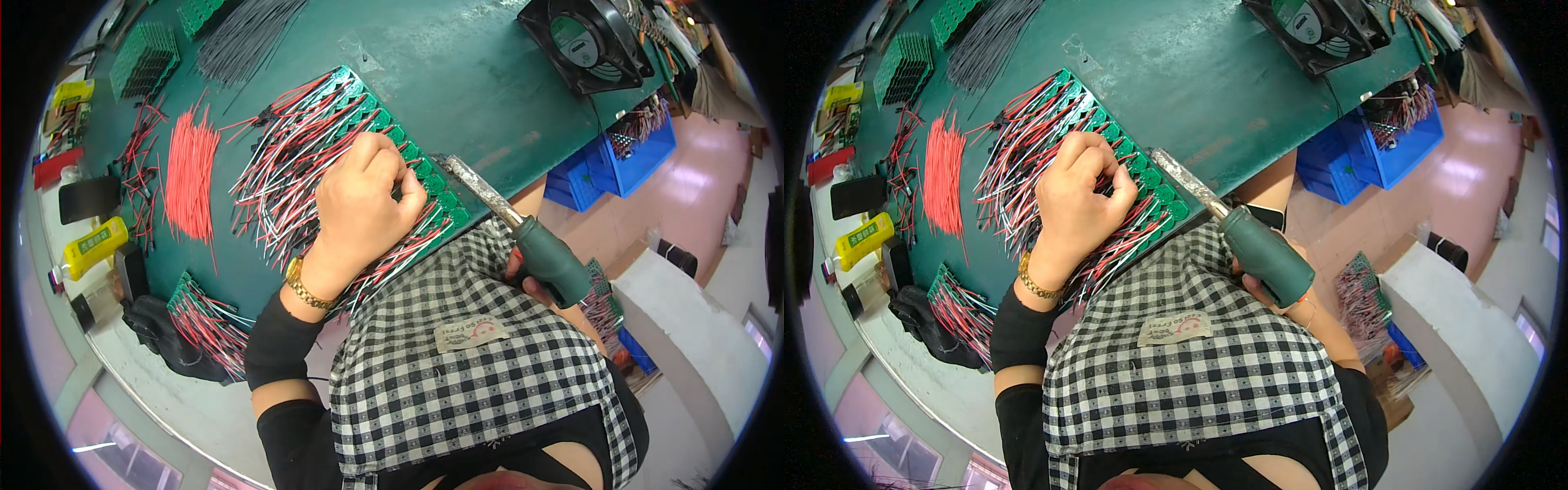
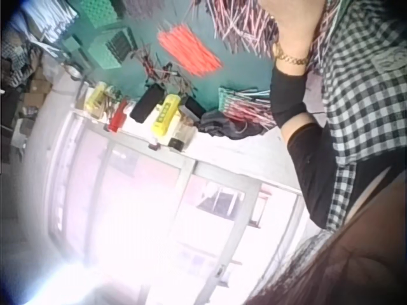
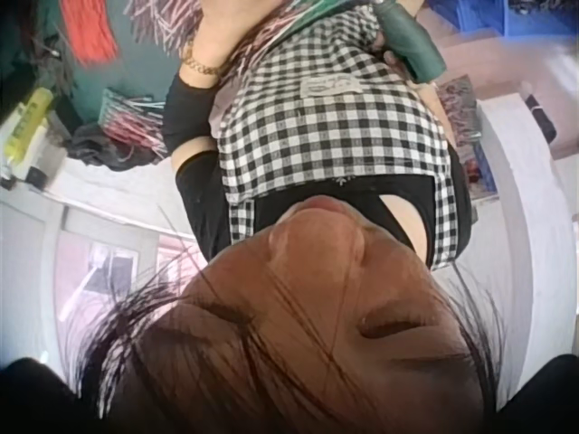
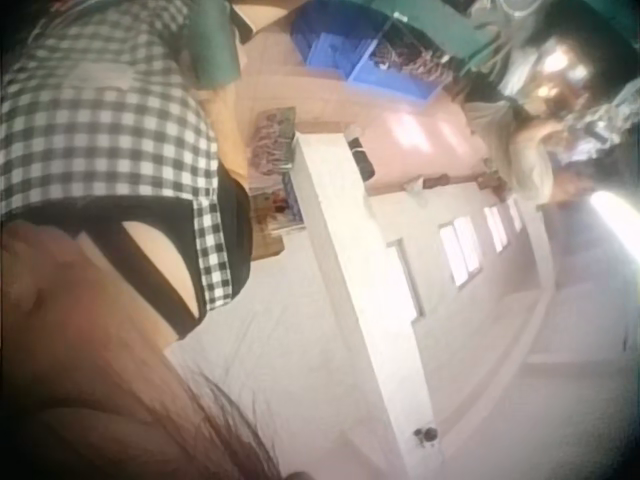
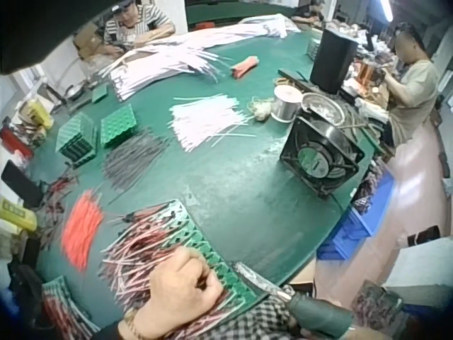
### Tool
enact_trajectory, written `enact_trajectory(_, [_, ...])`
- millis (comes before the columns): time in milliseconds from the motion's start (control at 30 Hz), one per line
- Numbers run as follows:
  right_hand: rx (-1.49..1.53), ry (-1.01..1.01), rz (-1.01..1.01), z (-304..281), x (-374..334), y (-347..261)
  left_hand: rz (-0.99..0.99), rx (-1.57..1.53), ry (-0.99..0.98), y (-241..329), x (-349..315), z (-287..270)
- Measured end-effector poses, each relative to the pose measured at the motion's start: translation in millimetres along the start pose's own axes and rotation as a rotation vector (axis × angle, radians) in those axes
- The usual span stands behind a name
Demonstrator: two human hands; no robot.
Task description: The person solders wires onto circuit board panels using a soldering iron, sets finished panels aside, and handles a spool of solder wire by hand.
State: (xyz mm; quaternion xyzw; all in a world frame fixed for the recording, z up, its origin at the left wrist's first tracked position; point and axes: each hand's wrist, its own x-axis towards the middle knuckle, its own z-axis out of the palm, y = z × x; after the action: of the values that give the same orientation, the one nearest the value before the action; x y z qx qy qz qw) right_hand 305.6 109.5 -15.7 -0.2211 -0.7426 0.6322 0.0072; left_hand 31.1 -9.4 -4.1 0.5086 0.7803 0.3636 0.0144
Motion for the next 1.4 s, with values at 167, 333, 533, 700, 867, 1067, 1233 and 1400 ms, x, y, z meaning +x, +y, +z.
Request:
enact_trajectory(167, [0.048, -0.047, -0.085, -3.1, 8.4, -2.5, 0.03, 0.069, -0.012, 2.1, -1.8, 0.0])
enact_trajectory(333, [0.103, 0.035, 0.055, 5.1, 1.5, -7.4, 0.071, 0.103, 0.011, 4.0, -1.6, 1.9])
enact_trajectory(533, [0.041, -0.042, 0.18, -6.8, 2.1, -16.8, 0.059, 0.042, 0.035, 3.1, -0.3, 4.1])
enact_trajectory(700, [0.101, 0.06, 0.008, 2.3, 1.5, -7.6, -0.011, 0.02, -0.027, 5.9, -2.6, 0.7])
enact_trajectory(867, [-0.06, -0.037, -0.07, -5.8, 1.5, -0.7, 0.012, 0.0, -0.011, 2.8, 0.3, 1.4])
enact_trajectory(1067, [0.078, -0.095, -0.079, -3.4, 12.9, -11.7, 0.018, 0.013, 0.01, -1.5, 0.7, -1.7])
enact_trajectory(1233, [0.386, 0.057, -0.01, -1.9, 1.6, 12.9, 0.084, 0.063, -0.157, 6.1, 3.3, -14.0])
enact_trajectory(1400, [0.495, 0.112, -0.101, -0.2, 4.1, 4.9, -0.082, 0.063, -0.073, -14.7, 33.2, -97.4])
